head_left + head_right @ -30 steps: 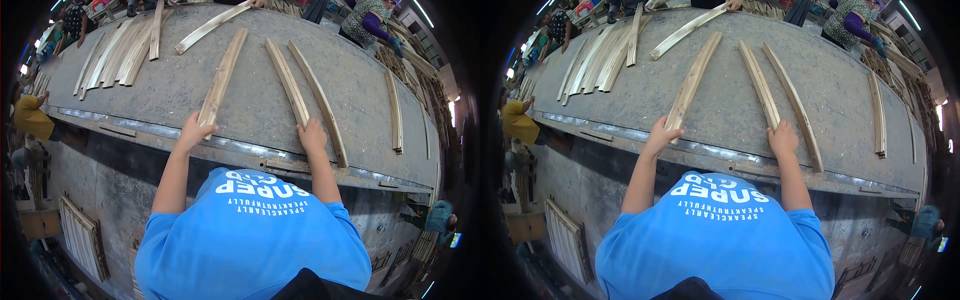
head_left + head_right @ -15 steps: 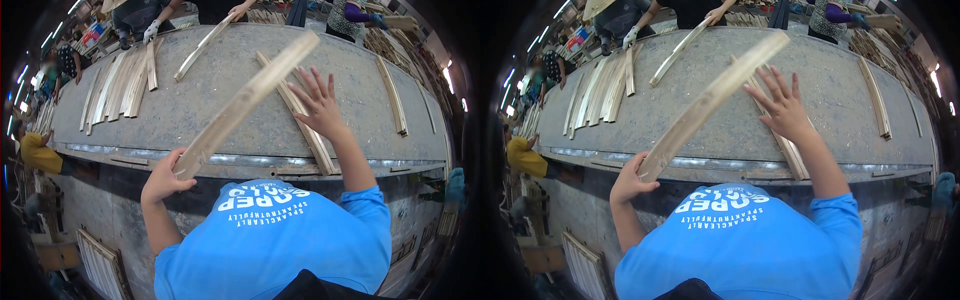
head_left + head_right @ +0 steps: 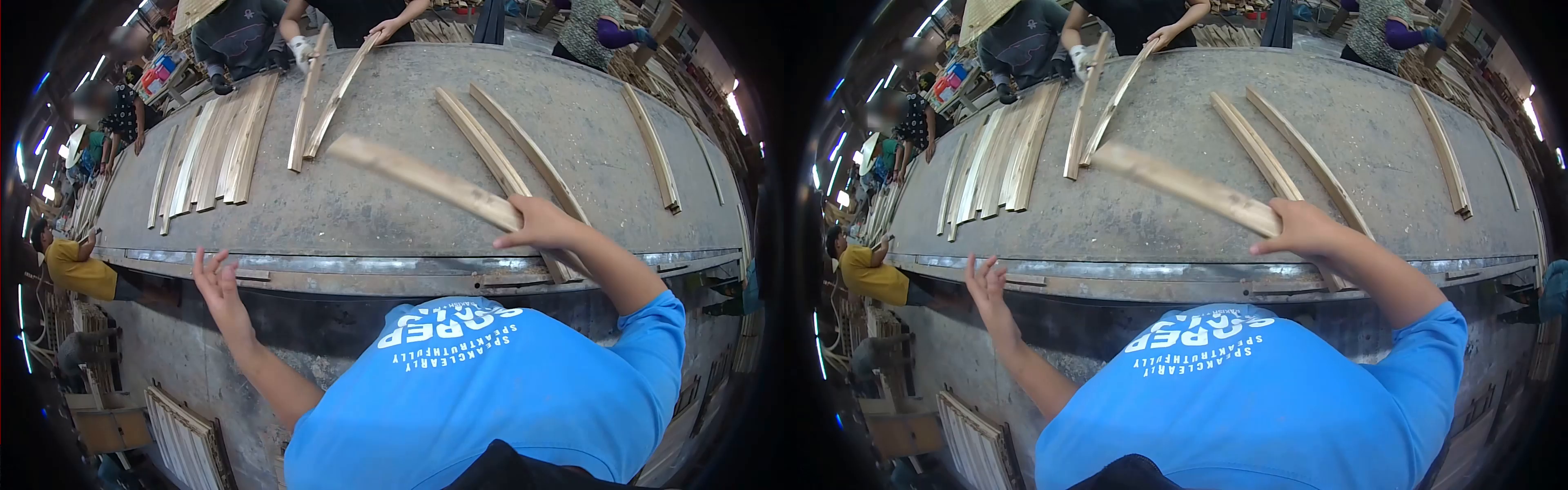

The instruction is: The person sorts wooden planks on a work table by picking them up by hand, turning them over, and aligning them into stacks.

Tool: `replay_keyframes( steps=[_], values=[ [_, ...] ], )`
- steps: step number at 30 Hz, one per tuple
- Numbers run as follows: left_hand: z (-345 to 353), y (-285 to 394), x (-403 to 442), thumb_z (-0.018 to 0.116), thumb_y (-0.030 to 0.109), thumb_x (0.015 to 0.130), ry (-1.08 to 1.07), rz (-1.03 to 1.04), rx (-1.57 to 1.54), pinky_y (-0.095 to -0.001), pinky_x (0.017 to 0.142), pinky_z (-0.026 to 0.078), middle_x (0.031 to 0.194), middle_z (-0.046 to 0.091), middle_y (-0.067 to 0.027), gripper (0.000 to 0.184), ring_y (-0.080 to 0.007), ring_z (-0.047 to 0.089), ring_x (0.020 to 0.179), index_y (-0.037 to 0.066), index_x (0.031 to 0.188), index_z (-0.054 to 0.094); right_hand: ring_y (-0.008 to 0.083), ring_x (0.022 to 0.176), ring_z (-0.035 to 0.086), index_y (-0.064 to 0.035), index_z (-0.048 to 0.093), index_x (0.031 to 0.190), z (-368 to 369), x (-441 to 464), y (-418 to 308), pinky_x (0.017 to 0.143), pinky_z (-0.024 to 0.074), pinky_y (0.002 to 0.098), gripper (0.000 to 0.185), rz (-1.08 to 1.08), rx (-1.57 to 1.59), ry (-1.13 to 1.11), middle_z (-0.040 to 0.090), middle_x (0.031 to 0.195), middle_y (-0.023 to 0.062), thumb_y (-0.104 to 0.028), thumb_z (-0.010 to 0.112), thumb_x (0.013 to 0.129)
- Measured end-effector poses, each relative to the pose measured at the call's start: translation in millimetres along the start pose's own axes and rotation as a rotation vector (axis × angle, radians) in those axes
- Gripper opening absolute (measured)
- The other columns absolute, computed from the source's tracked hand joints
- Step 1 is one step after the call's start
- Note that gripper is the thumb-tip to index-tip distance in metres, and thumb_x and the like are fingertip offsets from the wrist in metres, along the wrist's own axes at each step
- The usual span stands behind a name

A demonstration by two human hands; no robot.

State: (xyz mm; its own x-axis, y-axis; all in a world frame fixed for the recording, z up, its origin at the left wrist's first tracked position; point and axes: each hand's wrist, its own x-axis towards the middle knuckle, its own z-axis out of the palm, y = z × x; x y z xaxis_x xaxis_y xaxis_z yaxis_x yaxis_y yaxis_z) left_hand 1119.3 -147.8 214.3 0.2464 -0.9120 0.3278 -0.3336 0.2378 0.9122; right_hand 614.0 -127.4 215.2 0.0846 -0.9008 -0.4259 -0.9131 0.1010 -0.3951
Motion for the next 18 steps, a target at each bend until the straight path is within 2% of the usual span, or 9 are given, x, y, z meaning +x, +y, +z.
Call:
replay_keyframes(
  steps=[2, 5, 6, 7, 9, 12, 16, 17, 18],
  values=[
    [3, -21, -13, 0.06, 0.025, 0.104, -0.036, -0.095, -0.156, -0.0352, 0.103, 0.043, 0.13, 0.057, -0.0114, 0.063, -0.0197, 0.059, 0.11, 0.008, 0.158, 0.03, 0.0285, 0.103, 0.065, -0.0037, 0.06, 0.124, 9, 15, 24, 0.088, 0.0511, 0.0399, 0.068, 0.068, 0.451, 0.008, 0.067, 0.11, 0.0182, -0.052, 0.08, 0.081],
    [14, -40, -36, 0.06, 0.021, 0.103, -0.16, -0.221, -0.132, -0.0332, 0.101, 0.044, 0.131, 0.056, -0.0116, 0.064, -0.0186, 0.059, 0.109, 0.009, 0.158, 0.03, 0.0269, 0.102, 0.065, -0.0026, 0.061, 0.121, 14, 32, 34, 0.088, 0.0512, 0.0398, 0.058, -0.04, 0.464, 0.087, 0.067, 0.109, 0.0181, -0.046, 0.077, 0.086],
    [19, -39, -42, 0.059, 0.016, 0.102, -0.179, -0.244, -0.132, -0.0325, 0.099, 0.045, 0.132, 0.055, -0.012, 0.064, -0.0182, 0.06, 0.107, 0.009, 0.158, 0.029, 0.0312, 0.101, 0.067, -0.0018, 0.06, 0.12, 21, 43, 37, 0.087, 0.0522, 0.042, 0.051, -0.056, 0.373, 0.183, 0.068, 0.109, 0.0211, -0.038, 0.076, 0.087],
    [24, -38, -47, 0.059, 0.016, 0.102, -0.175, -0.249, -0.133, -0.0325, 0.099, 0.045, 0.132, 0.055, -0.012, 0.064, -0.0182, 0.06, 0.107, 0.009, 0.158, 0.029, 0.0312, 0.101, 0.067, -0.0018, 0.06, 0.12, 24, 53, 39, 0.087, 0.0522, 0.042, 0.051, -0.057, 0.37, 0.178, 0.068, 0.109, 0.0211, -0.038, 0.076, 0.087],
    [32, -35, -55, 0.06, 0.014, 0.101, -0.21, -0.275, -0.136, -0.0315, 0.098, 0.045, 0.133, 0.055, -0.012, 0.066, -0.0172, 0.06, 0.106, 0.009, 0.159, 0.028, 0.0391, 0.098, 0.07, -0.0021, 0.059, 0.116, 29, 73, 36, 0.084, 0.054, 0.0475, 0.045, 0.021, 0.112, 0.349, 0.069, 0.109, 0.0226, -0.032, 0.075, 0.086],
    [39, -39, -63, 0.061, 0.01, 0.1, -0.241, -0.289, -0.178, -0.0294, 0.097, 0.045, 0.133, 0.055, -0.012, 0.066, -0.016, 0.058, 0.109, 0.009, 0.158, 0.03, 0.0441, 0.095, 0.069, -0.0029, 0.059, 0.11, 42, 94, 35, 0.083, 0.0548, 0.0528, 0.035, 0.062, -0.111, 0.477, 0.07, 0.108, 0.0222, -0.024, 0.072, 0.084],
    [60, -52, -85, 0.062, 0.005, 0.097, -0.341, -0.334, -0.287, -0.0288, 0.091, 0.049, 0.128, 0.059, -0.0111, 0.059, -0.0124, 0.059, 0.102, 0.004, 0.152, 0.039, 0.0437, 0.091, 0.07, -0.0039, 0.059, 0.104, 61, 111, 42, 0.082, 0.0556, 0.0545, 0.028, 0.063, -0.233, 0.578, 0.069, 0.109, 0.0196, -0.022, 0.07, 0.085],
    [66, -62, -96, 0.061, 0.005, 0.097, -0.371, -0.363, -0.309, -0.0292, 0.09, 0.05, 0.126, 0.06, -0.0109, 0.055, -0.0126, 0.06, 0.101, 0.003, 0.149, 0.043, 0.0432, 0.095, 0.069, -0.0042, 0.059, 0.103, 63, 113, 43, 0.082, 0.055, 0.0541, 0.028, 0.11, -0.214, 0.582, 0.068, 0.112, 0.0191, -0.023, 0.071, 0.085],
    [70, -76, -112, 0.062, 0.004, 0.096, -0.417, -0.328, -0.175, -0.0292, 0.088, 0.051, 0.123, 0.061, -0.011, 0.051, -0.0128, 0.061, 0.1, 0.002, 0.145, 0.047, 0.0426, 0.099, 0.068, -0.0046, 0.06, 0.102, 65, 114, 45, 0.083, 0.0545, 0.0537, 0.028, 0.159, -0.193, 0.589, 0.067, 0.115, 0.0187, -0.025, 0.071, 0.086]
  ],
)
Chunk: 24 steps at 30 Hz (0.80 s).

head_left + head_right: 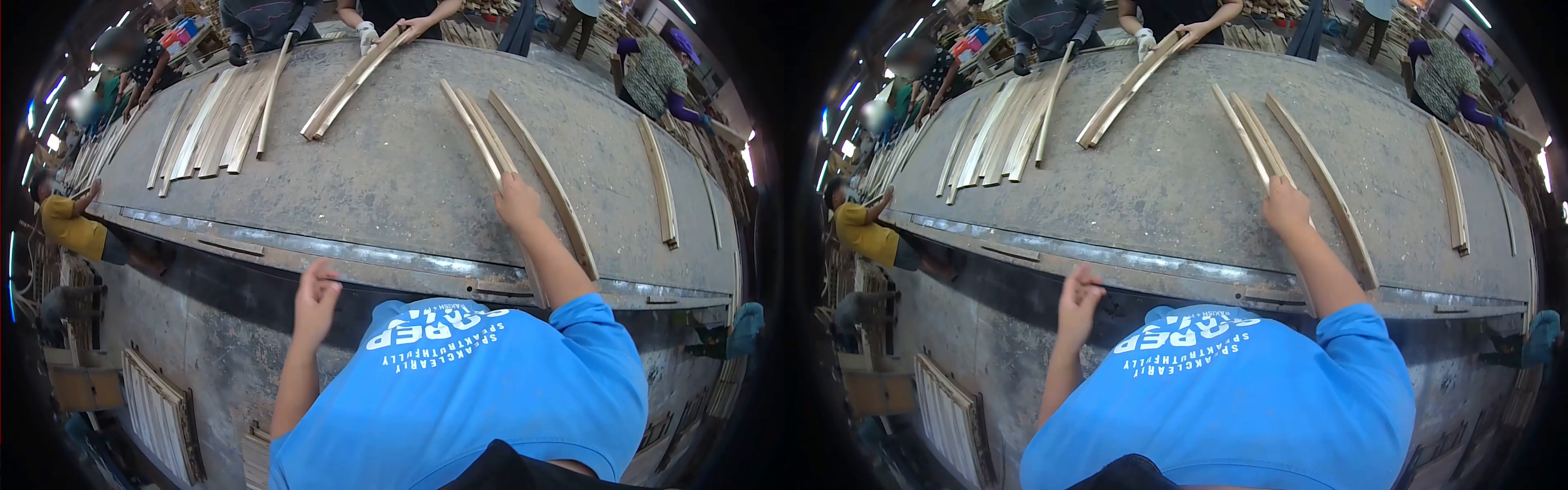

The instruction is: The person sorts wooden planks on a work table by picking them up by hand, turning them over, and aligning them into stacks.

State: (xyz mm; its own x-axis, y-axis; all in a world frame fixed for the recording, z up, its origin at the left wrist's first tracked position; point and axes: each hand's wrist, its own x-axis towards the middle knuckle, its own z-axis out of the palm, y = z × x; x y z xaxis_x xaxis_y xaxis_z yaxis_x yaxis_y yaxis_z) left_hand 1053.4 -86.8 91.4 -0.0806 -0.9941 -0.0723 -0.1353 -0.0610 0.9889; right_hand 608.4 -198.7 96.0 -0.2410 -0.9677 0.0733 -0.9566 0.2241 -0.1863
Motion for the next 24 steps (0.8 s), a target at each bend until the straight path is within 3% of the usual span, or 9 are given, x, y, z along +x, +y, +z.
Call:
replay_keyframes(
  steps=[2, 4, 7, 9, 12, 15, 17, 21, 24],
  values=[
    [11, -15, -30, 0.066, 0.002, 0.089, -0.048, 0.109, 0.26, -0.0305, 0.088, 0.052, 0.116, 0.064, -0.0128, 0.047, -0.017, 0.064, 0.099, 0.002, 0.134, 0.056, 0.0404, 0.106, 0.066, -0.0048, 0.061, 0.106, 17, 3, 14, 0.085, 0.0555, 0.0525, 0.029, -0.023, -0.032, 0.023, 0.064, 0.122, 0.0169, -0.023, 0.071, 0.085],
    [6, -29, -63, 0.071, 0.003, 0.081, -0.163, 0.326, 0.637, -0.0444, 0.098, 0.05, 0.121, 0.063, -0.0175, 0.053, -0.0361, 0.062, 0.11, 0.005, 0.132, 0.06, 0.0381, 0.113, 0.065, -0.0051, 0.061, 0.109, 24, -2, 25, 0.087, 0.0566, 0.0514, 0.03, -0.04, -0.067, 0.037, 0.062, 0.129, 0.0152, -0.02, 0.07, 0.084],
    [-26, -86, -126, 0.069, 0.013, 0.087, -0.292, 0.195, 0.758, -0.047, 0.098, 0.048, 0.127, 0.061, -0.0171, 0.05, -0.0368, 0.06, 0.118, 0.007, 0.135, 0.059, 0.0363, 0.123, 0.06, -0.0078, 0.056, 0.132, 20, -19, 30, 0.09, 0.0571, 0.049, 0.055, -0.22, -0.332, 0.348, 0.059, 0.133, 0.0143, -0.019, 0.074, 0.081],
    [-29, -101, -152, 0.068, 0.014, 0.088, -0.315, 0.06, 0.735, -0.0469, 0.098, 0.048, 0.126, 0.061, -0.0167, 0.049, -0.0364, 0.06, 0.117, 0.007, 0.136, 0.058, 0.0383, 0.122, 0.061, -0.0158, 0.034, 0.156, 10, -31, 22, 0.091, 0.0571, 0.0495, 0.09, 0.014, -0.152, 0.084, 0.058, 0.134, 0.0164, -0.019, 0.08, 0.078],
    [-24, -109, -170, 0.065, 0.017, 0.092, -0.342, -0.065, 0.382, -0.0479, 0.099, 0.048, 0.132, 0.06, -0.0152, 0.051, -0.0361, 0.06, 0.118, 0.007, 0.141, 0.053, 0.0391, 0.122, 0.061, -0.0238, 0.011, 0.164, 2, -24, 28, 0.093, 0.0565, 0.0502, 0.113, 0.198, 0.004, -0.2, 0.056, 0.136, 0.019, -0.022, 0.084, 0.077],
    [-13, -171, -154, 0.063, 0.02, 0.095, -0.396, 0.135, 0.135, -0.0504, 0.106, 0.045, 0.144, 0.054, -0.0163, 0.053, -0.0377, 0.055, 0.128, 0.006, 0.144, 0.049, 0.0391, 0.12, 0.062, -0.0208, 0.01, 0.164, 9, -22, 30, 0.093, 0.0562, 0.0502, 0.111, 0.225, 0.002, -0.16, 0.054, 0.137, 0.0199, -0.024, 0.083, 0.08],
    [1, -168, -127, 0.062, 0.023, 0.095, -0.443, 0.503, 0.599, -0.0518, 0.113, 0.04, 0.147, 0.05, -0.0174, 0.054, -0.0383, 0.049, 0.135, 0.006, 0.144, 0.047, 0.0387, 0.119, 0.062, -0.0181, 0.011, 0.164, 12, -21, 30, 0.093, 0.0562, 0.0495, 0.11, 0.225, -0.019, -0.14, 0.054, 0.136, 0.0198, -0.024, 0.082, 0.08],
    [7, -169, -117, 0.063, 0.023, 0.093, -0.514, 0.385, 0.564, -0.0513, 0.118, 0.036, 0.145, 0.05, -0.0197, 0.055, -0.0399, 0.043, 0.139, 0.007, 0.144, 0.049, 0.0383, 0.119, 0.061, -0.0106, 0.013, 0.163, 19, -22, 33, 0.094, 0.0558, 0.0484, 0.108, 0.206, -0.058, -0.126, 0.054, 0.137, 0.0193, -0.024, 0.081, 0.081],
    [6, -170, -110, 0.063, 0.024, 0.093, -0.595, 0.667, 0.668, -0.0523, 0.118, 0.035, 0.145, 0.05, -0.0214, 0.052, -0.0423, 0.043, 0.139, 0.007, 0.14, 0.053, 0.0377, 0.12, 0.06, -0.0093, 0.014, 0.162, 19, -22, 36, 0.095, 0.0552, 0.0484, 0.106, 0.201, -0.052, -0.126, 0.053, 0.138, 0.0182, -0.025, 0.081, 0.081]
  ],
)
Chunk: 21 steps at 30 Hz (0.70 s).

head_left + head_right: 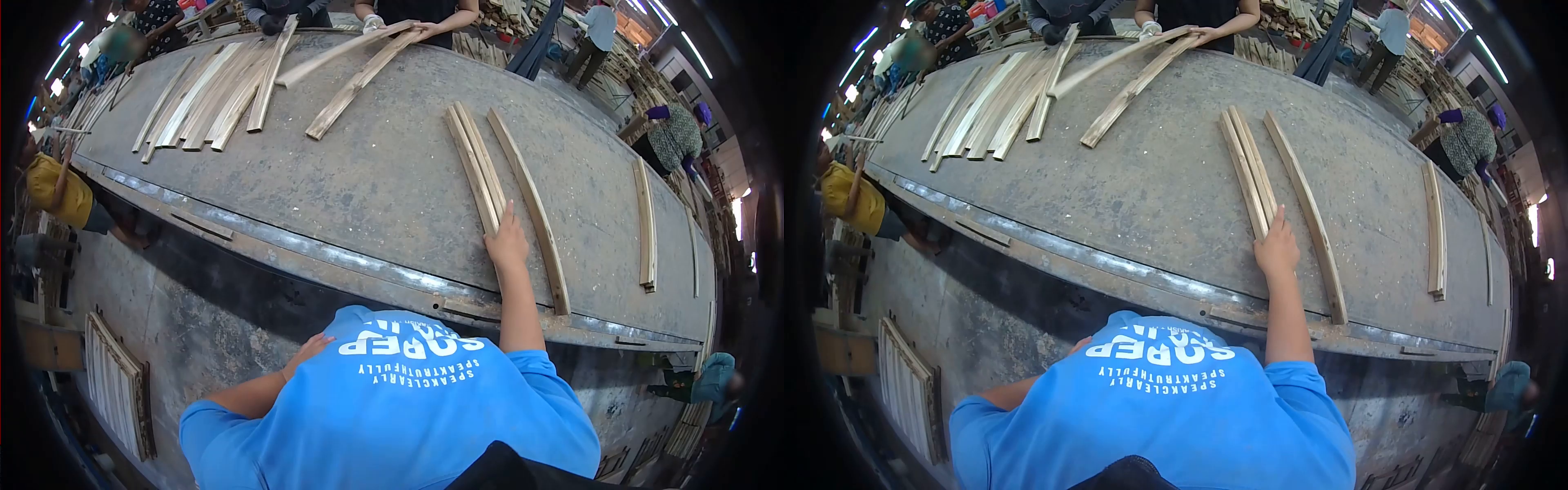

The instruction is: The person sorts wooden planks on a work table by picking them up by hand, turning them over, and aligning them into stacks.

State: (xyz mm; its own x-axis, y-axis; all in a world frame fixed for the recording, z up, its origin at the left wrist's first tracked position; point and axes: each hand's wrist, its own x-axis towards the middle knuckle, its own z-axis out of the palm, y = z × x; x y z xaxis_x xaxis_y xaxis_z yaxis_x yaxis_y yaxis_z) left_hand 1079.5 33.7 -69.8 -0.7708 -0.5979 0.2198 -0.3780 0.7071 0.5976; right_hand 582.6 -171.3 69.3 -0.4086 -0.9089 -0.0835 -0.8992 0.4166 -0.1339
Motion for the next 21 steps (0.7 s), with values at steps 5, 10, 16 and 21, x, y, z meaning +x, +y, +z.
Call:
replay_keyframes(
  steps=[5, 10, 16, 21],
  values=[
    [6, -20, -21, 0.06, 0.026, 0.094, -0.089, -0.103, -0.053, -0.056, 0.117, 0.034, 0.142, 0.051, -0.0232, 0.043, -0.0422, 0.045, 0.136, 0.007, 0.133, 0.06, 0.0376, 0.12, 0.061, -0.0089, 0.017, 0.162, 1, 1, 2, 0.095, 0.055, 0.0482, 0.104, 0.004, 0.018, 0.038, 0.054, 0.138, 0.0177, -0.025, 0.081, 0.081],
    [-6, -16, -25, 0.062, 0.027, 0.094, -0.101, -0.02, -0.093, -0.0575, 0.117, 0.033, 0.145, 0.05, -0.0224, 0.046, -0.0436, 0.043, 0.138, 0.008, 0.136, 0.059, 0.0379, 0.12, 0.062, -0.0072, 0.028, 0.158, 4, -3, 6, 0.096, 0.0547, 0.0487, 0.096, 0.019, 0.051, 0.037, 0.055, 0.139, 0.017, -0.025, 0.08, 0.08],
    [-5, -12, -22, 0.063, 0.028, 0.093, -0.08, -0.025, -0.097, -0.0579, 0.118, 0.032, 0.147, 0.048, -0.0217, 0.05, -0.0445, 0.041, 0.139, 0.008, 0.138, 0.057, 0.0371, 0.126, 0.057, -0.0081, 0.038, 0.152, 8, 0, 5, 0.103, 0.0501, 0.0493, 0.089, 0.041, 0.081, 0.054, 0.054, 0.142, 0.0159, -0.029, 0.081, 0.078],
    [-3, -11, -23, 0.064, 0.029, 0.093, -0.081, -0.047, -0.132, -0.058, 0.119, 0.031, 0.148, 0.047, -0.0214, 0.052, -0.0445, 0.041, 0.14, 0.009, 0.139, 0.055, 0.0359, 0.135, 0.05, -0.0117, 0.04, 0.152, 7, -6, 3, 0.115, 0.036, 0.0533, 0.089, 0.025, -0.068, 0.169, 0.054, 0.144, 0.0161, -0.032, 0.082, 0.076]
  ],
)
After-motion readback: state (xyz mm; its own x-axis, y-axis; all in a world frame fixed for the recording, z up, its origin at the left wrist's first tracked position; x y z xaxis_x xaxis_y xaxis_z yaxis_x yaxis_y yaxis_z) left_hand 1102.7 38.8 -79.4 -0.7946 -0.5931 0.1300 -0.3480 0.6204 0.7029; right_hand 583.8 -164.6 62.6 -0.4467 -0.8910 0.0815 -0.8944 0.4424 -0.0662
